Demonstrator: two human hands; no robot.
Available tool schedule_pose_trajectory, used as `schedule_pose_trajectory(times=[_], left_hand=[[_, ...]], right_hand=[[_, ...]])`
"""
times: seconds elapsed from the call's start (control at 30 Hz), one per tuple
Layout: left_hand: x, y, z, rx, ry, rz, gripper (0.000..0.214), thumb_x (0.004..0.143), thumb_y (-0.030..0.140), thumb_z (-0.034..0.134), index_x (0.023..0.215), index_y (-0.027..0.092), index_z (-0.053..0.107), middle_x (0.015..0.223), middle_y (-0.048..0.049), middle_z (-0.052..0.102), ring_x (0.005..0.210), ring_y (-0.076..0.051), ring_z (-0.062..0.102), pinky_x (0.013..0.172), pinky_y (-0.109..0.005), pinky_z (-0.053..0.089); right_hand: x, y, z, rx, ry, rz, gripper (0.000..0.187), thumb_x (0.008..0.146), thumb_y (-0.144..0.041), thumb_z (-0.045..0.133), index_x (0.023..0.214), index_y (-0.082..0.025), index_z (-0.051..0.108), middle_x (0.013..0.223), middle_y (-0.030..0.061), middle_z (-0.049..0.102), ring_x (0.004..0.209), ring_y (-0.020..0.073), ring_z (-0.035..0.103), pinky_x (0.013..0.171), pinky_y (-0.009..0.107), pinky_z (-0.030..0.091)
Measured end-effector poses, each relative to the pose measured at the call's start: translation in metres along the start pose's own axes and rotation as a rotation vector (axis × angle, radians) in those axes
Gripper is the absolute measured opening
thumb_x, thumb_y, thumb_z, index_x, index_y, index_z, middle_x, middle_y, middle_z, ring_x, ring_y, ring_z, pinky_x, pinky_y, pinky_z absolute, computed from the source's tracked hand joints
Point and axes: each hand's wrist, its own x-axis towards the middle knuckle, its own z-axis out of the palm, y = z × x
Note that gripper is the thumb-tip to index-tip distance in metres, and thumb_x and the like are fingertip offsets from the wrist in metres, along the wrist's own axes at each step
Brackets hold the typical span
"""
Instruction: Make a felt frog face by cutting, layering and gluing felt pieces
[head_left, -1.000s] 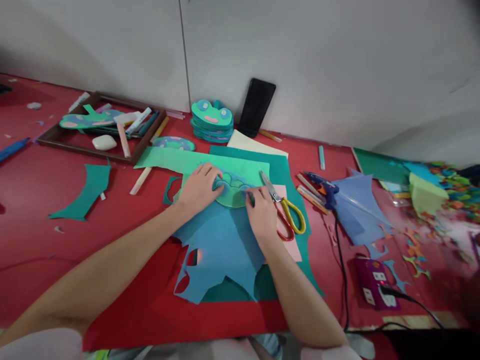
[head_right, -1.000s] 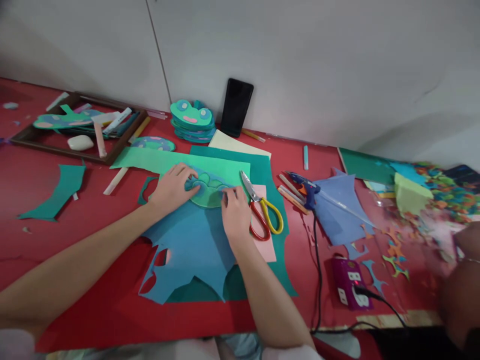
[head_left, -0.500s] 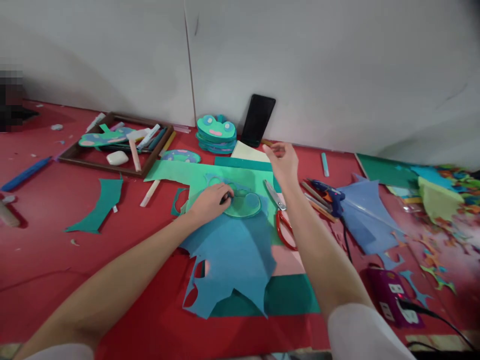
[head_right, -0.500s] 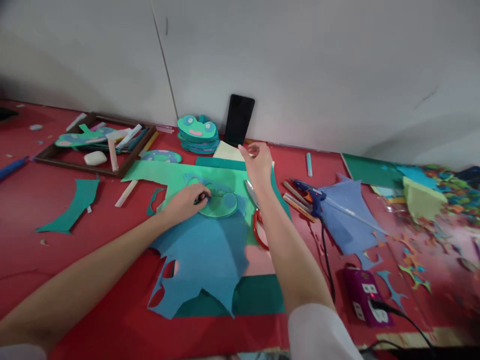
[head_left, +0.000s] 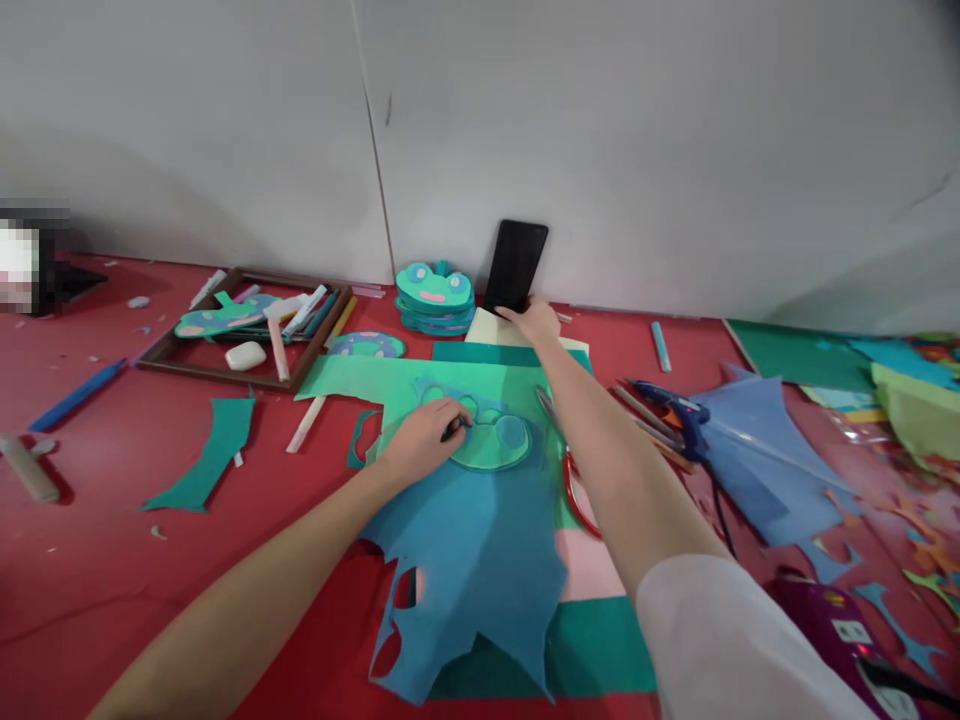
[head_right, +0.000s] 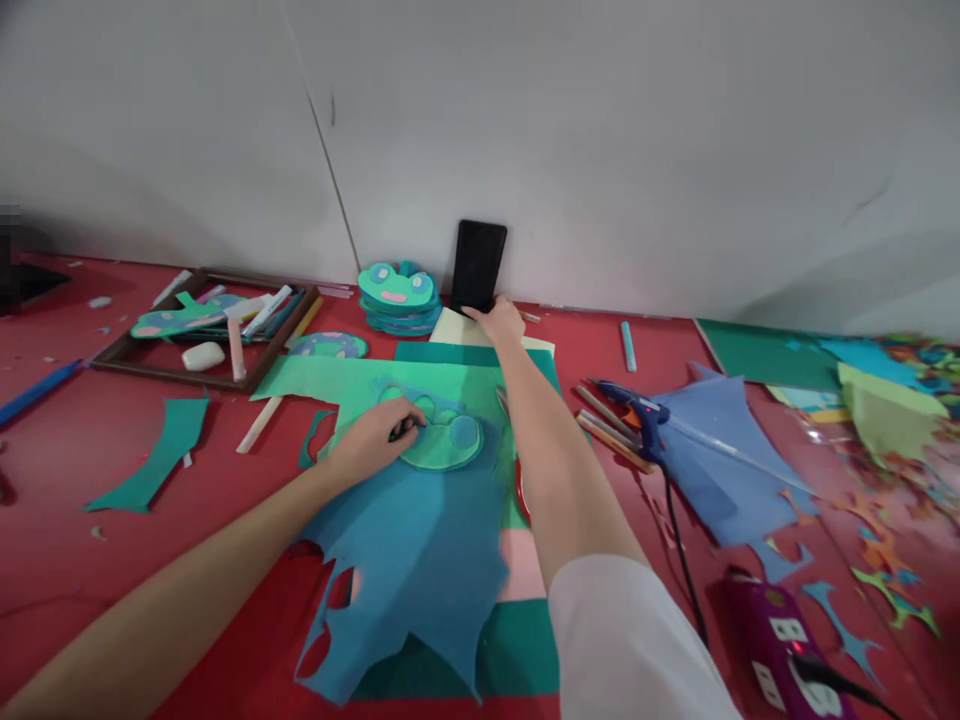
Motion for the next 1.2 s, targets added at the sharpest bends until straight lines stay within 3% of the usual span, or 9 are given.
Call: schedule_pose_trajectory(times=[0.5,0.63,0.73,0.9,1.03,1.2], left_hand=[[-0.001,-0.003,0.002,-0.016,0.018,0.017,0.016,0.081,0.011,0.047,0.089,0.020,0.057,0.075,0.0009,0.054,0.072,-0.013,0.053,0.068,-0.025,0.043],[0.000,-0.006,0.004,-0.023,0.033,0.030,0.017,0.081,0.011,0.047,0.089,0.020,0.057,0.075,0.0008,0.055,0.071,-0.013,0.053,0.069,-0.026,0.043],[0.000,-0.008,0.005,-0.019,0.039,0.039,0.016,0.080,0.010,0.048,0.089,0.020,0.057,0.074,0.0009,0.054,0.068,-0.013,0.051,0.067,-0.026,0.043],[0.000,-0.006,0.004,-0.014,0.015,0.020,0.017,0.081,0.012,0.046,0.090,0.021,0.057,0.075,0.0012,0.053,0.068,-0.013,0.051,0.067,-0.026,0.043],[-0.002,0.000,0.002,0.003,0.013,-0.014,0.014,0.082,0.014,0.047,0.091,0.020,0.055,0.078,-0.0001,0.054,0.074,-0.015,0.054,0.070,-0.028,0.044],[-0.008,0.013,-0.011,-0.004,0.017,-0.094,0.016,0.083,0.018,0.050,0.098,0.020,0.053,0.095,-0.0034,0.057,0.079,-0.016,0.057,0.074,-0.030,0.046]], right_hand=[[0.003,-0.002,-0.004,-0.044,-0.052,0.015,0.066,0.071,-0.069,0.058,0.109,-0.016,0.062,0.111,0.0168,0.067,0.108,0.0353,0.060,0.085,0.046,0.047],[0.005,-0.003,-0.007,-0.005,-0.097,-0.006,0.068,0.070,-0.065,0.062,0.114,-0.014,0.059,0.117,0.0187,0.064,0.111,0.0334,0.059,0.088,0.045,0.046],[-0.005,-0.007,-0.015,0.038,-0.106,-0.030,0.056,0.075,-0.053,0.065,0.113,-0.013,0.058,0.115,0.0181,0.065,0.109,0.0304,0.059,0.089,0.042,0.046],[-0.067,-0.010,-0.041,0.040,0.104,-0.212,0.026,0.084,-0.026,0.055,0.107,-0.015,0.059,0.116,0.0140,0.061,0.106,0.0252,0.058,0.092,0.038,0.044],[-0.138,0.007,-0.072,0.075,-0.022,-0.424,0.016,0.085,-0.025,0.050,0.092,-0.020,0.063,0.098,0.0073,0.063,0.094,0.0209,0.060,0.089,0.034,0.045],[-0.215,0.045,-0.108,0.009,-0.048,-0.311,0.021,0.086,-0.034,0.048,0.090,-0.020,0.063,0.092,0.0084,0.063,0.083,0.0224,0.060,0.080,0.036,0.047]])
